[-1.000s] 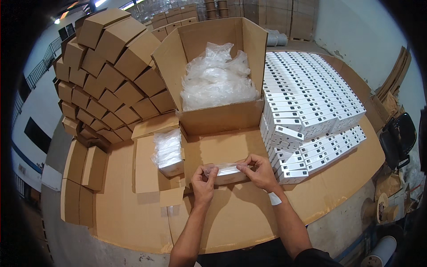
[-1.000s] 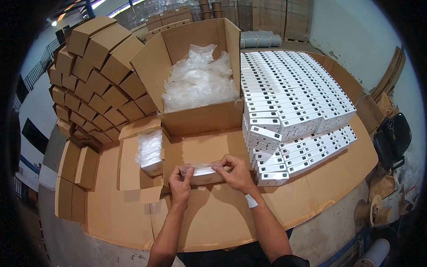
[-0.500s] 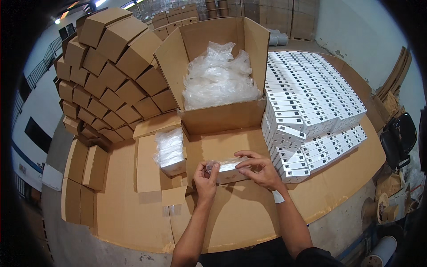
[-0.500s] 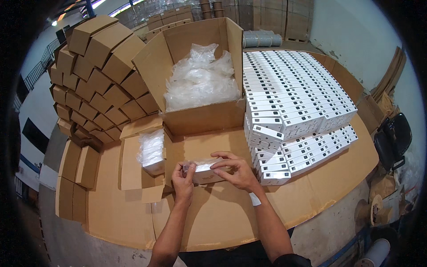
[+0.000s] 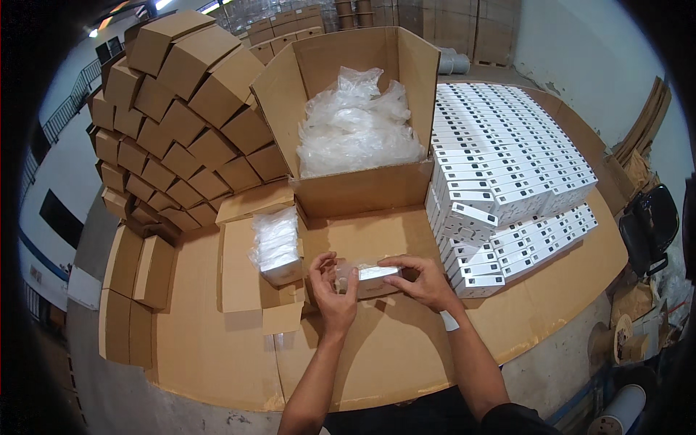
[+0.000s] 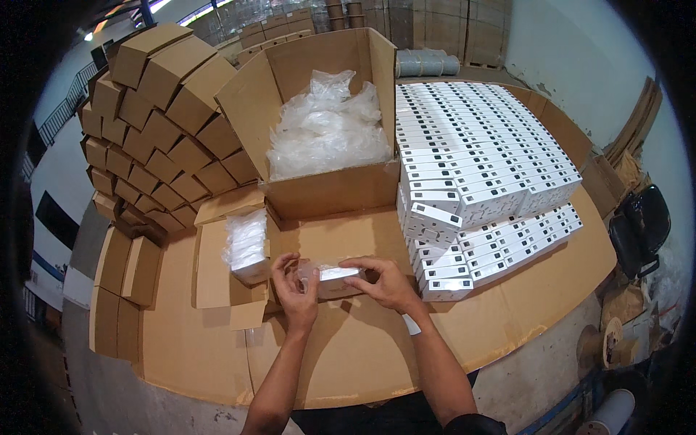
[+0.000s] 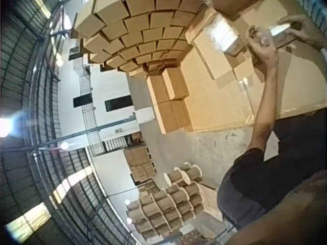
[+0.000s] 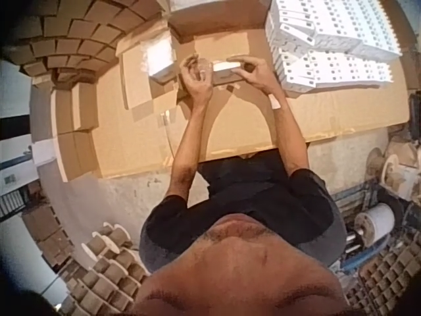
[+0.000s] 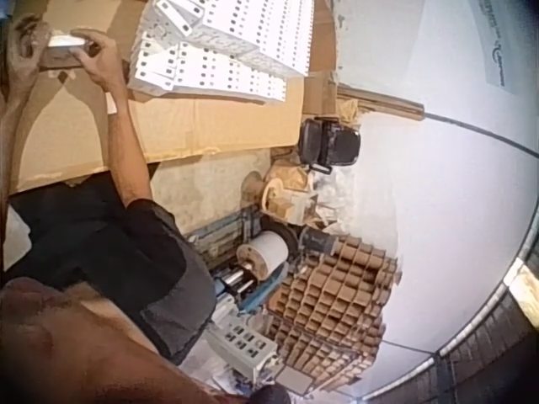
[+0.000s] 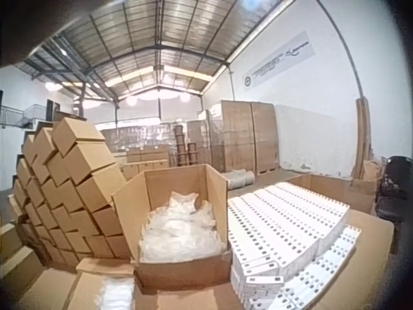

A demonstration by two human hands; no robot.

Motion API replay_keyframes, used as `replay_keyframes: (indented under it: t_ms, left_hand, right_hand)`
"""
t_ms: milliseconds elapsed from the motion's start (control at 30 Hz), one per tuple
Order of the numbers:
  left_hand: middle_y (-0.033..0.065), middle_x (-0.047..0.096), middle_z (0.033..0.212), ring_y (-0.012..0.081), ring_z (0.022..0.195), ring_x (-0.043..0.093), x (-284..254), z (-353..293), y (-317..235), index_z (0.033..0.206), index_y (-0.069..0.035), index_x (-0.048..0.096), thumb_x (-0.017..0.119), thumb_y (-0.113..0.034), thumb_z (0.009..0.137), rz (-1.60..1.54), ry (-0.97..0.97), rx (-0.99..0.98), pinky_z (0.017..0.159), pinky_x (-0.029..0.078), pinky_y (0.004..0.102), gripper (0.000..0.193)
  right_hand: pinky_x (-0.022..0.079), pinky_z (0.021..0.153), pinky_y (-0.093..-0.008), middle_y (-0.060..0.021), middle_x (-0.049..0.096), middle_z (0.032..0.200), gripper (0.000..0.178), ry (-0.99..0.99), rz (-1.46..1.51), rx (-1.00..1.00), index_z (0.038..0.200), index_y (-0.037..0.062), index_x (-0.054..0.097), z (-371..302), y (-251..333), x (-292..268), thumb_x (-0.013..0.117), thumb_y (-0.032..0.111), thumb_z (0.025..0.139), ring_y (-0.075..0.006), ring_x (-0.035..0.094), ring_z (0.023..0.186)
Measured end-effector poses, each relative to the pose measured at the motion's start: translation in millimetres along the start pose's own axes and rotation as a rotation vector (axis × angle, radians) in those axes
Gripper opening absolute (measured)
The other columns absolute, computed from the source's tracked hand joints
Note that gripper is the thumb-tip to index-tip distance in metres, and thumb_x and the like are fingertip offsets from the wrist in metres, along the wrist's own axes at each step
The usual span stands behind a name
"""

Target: The person packs small electronic product boxes by hand, inserting each into a plastic sleeve, then arranging the sleeved boxes into a larger cardboard box for shipment.

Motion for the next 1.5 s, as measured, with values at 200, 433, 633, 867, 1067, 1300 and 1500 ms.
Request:
replay_keyframes:
  t_ms: [200, 433, 633, 867, 1067, 1300, 1500]
  left_hand:
    - [0.0097, 0.065, 0.121, 0.0323, 0.123, 0.057, -3, -5, -23, 0.122, -0.008, 0.062, 0.076, -0.003, 0.087, 0.572, 0.119, 0.630, 0.110, 0.041, 0.0474, 0.038]
    - [-0.0024, 0.072, 0.119, 0.0287, 0.124, 0.058, 8, -13, -26, 0.113, -0.014, 0.073, 0.077, -0.011, 0.088, 0.770, 0.258, 0.629, 0.116, 0.035, 0.0542, 0.025]
    - [0.0022, 0.072, 0.118, 0.0286, 0.120, 0.060, 1, -10, -16, 0.116, -0.010, 0.069, 0.075, -0.008, 0.089, 0.676, 0.252, 0.508, 0.116, 0.035, 0.0557, 0.028]
    - [0.0126, 0.069, 0.116, 0.0290, 0.116, 0.063, -2, -10, -14, 0.122, -0.005, 0.061, 0.070, -0.005, 0.095, 0.355, 0.325, 0.096, 0.101, 0.049, 0.0393, 0.029]
    - [0.0151, 0.064, 0.129, 0.0249, 0.121, 0.062, -6, -18, -5, 0.135, -0.003, 0.051, 0.067, -0.009, 0.099, 0.242, 0.335, -0.115, 0.103, 0.049, 0.0386, 0.040]
    - [0.0316, 0.044, 0.148, 0.0419, 0.138, 0.047, -21, -53, -16, 0.156, 0.005, 0.024, 0.070, -0.006, 0.092, 0.357, 0.231, -0.003, 0.116, 0.037, 0.0459, 0.079]
    - [0.0273, 0.043, 0.151, 0.0461, 0.142, 0.039, -54, -93, -43, 0.151, 0.004, 0.037, 0.073, -0.017, 0.089, 0.827, 0.455, 0.082, 0.119, 0.032, 0.0521, 0.075]
  right_hand:
    - [0.055, 0.076, -0.0257, -0.0053, 0.074, 0.105, 0.029, -0.013, -0.061, 0.014, 0.124, 0.0004, 0.071, 1, -5, -4, 0.073, 0.006, 0.096, -0.0098, 0.068, 0.091]
    - [0.055, 0.076, -0.0264, -0.0049, 0.075, 0.102, 0.028, -0.023, -0.086, -0.054, 0.122, 0.0003, 0.071, 1, -11, -5, 0.074, 0.007, 0.095, -0.0105, 0.069, 0.089]
    - [0.056, 0.077, -0.0273, -0.0060, 0.074, 0.107, 0.025, -0.016, -0.149, 0.055, 0.118, 0.0003, 0.072, 1, -6, -6, 0.075, 0.006, 0.094, -0.0119, 0.069, 0.092]
    - [0.057, 0.084, -0.0355, -0.0086, 0.071, 0.123, 0.035, -0.079, -0.238, -0.229, 0.119, 0.0060, 0.074, -2, 8, -6, 0.080, 0.007, 0.085, -0.0240, 0.067, 0.108]
    - [0.057, 0.082, -0.0366, -0.0109, 0.075, 0.112, 0.035, -0.095, -0.456, -0.282, 0.119, 0.0066, 0.074, -5, 20, -8, 0.078, 0.002, 0.085, -0.0267, 0.068, 0.105]
    - [0.057, 0.071, -0.0258, -0.0085, 0.074, 0.100, 0.030, -0.127, -0.352, -0.312, 0.117, 0.0010, 0.072, 1, 16, -2, 0.075, -0.004, 0.088, -0.0148, 0.069, 0.082]
    - [0.061, 0.070, -0.0274, -0.0098, 0.072, 0.103, 0.027, -0.196, -0.229, -0.266, 0.116, -0.0021, 0.070, 16, 21, 11, 0.073, -0.006, 0.090, -0.0128, 0.070, 0.092]
Point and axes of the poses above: each hand's wrist, its own z-axis towards the middle knuckle, its own x-axis out of the palm, y = z × x, the point moved 2 cm from there along z, towards the middle knuckle
